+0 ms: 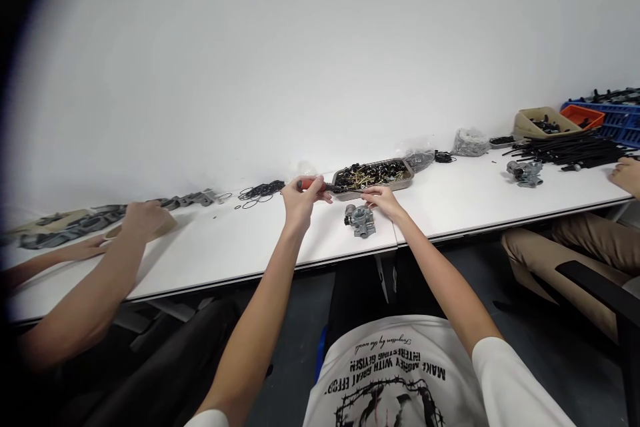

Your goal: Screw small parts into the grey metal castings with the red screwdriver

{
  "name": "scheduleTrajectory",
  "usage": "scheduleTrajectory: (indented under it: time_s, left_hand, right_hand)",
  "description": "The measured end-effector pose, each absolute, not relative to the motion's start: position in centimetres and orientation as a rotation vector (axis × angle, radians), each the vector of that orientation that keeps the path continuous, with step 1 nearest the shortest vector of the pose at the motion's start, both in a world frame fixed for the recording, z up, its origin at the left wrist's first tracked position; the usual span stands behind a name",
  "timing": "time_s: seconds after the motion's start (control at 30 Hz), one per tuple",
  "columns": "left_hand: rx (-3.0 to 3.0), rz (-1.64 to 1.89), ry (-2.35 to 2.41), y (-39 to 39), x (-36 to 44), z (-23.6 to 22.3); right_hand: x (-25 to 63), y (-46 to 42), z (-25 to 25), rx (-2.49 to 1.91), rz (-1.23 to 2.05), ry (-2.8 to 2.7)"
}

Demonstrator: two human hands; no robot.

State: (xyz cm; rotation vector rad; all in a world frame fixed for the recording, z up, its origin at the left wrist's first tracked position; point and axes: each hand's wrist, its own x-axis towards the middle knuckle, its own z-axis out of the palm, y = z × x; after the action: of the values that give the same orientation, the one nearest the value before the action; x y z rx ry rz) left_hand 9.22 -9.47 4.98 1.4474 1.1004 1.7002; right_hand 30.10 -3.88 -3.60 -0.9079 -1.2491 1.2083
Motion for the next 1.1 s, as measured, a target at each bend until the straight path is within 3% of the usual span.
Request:
scheduleTrajectory:
  time_s: [0.53,0.87,1.1]
  left_hand:
    - [1.516,1.628,1.053,-10.2,9.8,7.2]
    - [1.755,1.534,0.860,-10.3,9.1,9.9]
    - [1.746,1.587,0.838,-10.8,6.7,10.9]
  right_hand:
    - [30.3,-3.5,-3.9,-0.846,1.150,-1.293]
    - [30.4,-4.6,-3.0,-0.721,1.317,-1.322]
    - [31.7,-6.0,-0.5,-0.644,1.350,-1.880]
